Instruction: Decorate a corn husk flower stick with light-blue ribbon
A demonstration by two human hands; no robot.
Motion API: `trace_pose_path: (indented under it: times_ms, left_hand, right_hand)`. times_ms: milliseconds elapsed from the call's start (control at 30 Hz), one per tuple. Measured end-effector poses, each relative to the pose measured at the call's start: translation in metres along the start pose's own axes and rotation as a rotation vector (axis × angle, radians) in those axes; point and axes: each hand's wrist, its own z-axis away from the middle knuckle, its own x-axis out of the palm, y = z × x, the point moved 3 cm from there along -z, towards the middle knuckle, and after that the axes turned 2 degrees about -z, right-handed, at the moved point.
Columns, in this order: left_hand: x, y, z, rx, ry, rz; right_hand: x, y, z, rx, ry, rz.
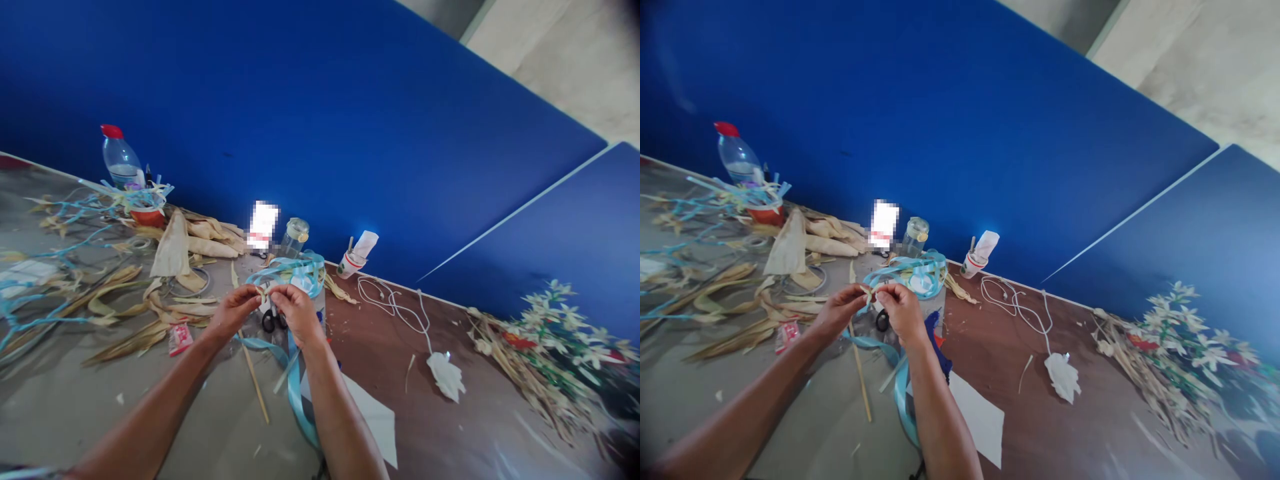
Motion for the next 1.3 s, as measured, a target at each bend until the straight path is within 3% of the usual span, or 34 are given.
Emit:
trace_pose_path:
  times_ms: [633,867,1067,1300]
  left_hand:
    - [0.004,-0.004,0.003,0.002,-0.156,-0.056]
    - [0.001,-0.011,0.000,0.036,-0.117,-0.073]
    - [0.001,-0.004,0.000,0.002,-0.038,-0.028]
    - [-0.006,-0.004,-0.002,-0.002,0.024,0.011]
  right_hand:
    - [-0.003,-0.005,0.002,-0.154,0.089,0.289]
    - [-0.001,-0.003,0.003,-0.157,0.075,0.314]
    - [-0.004,-0.004,0.002,-0.127,0.064,0.268]
    - [-0.015,-0.004,-0.001,-0.168,0.070,0.415]
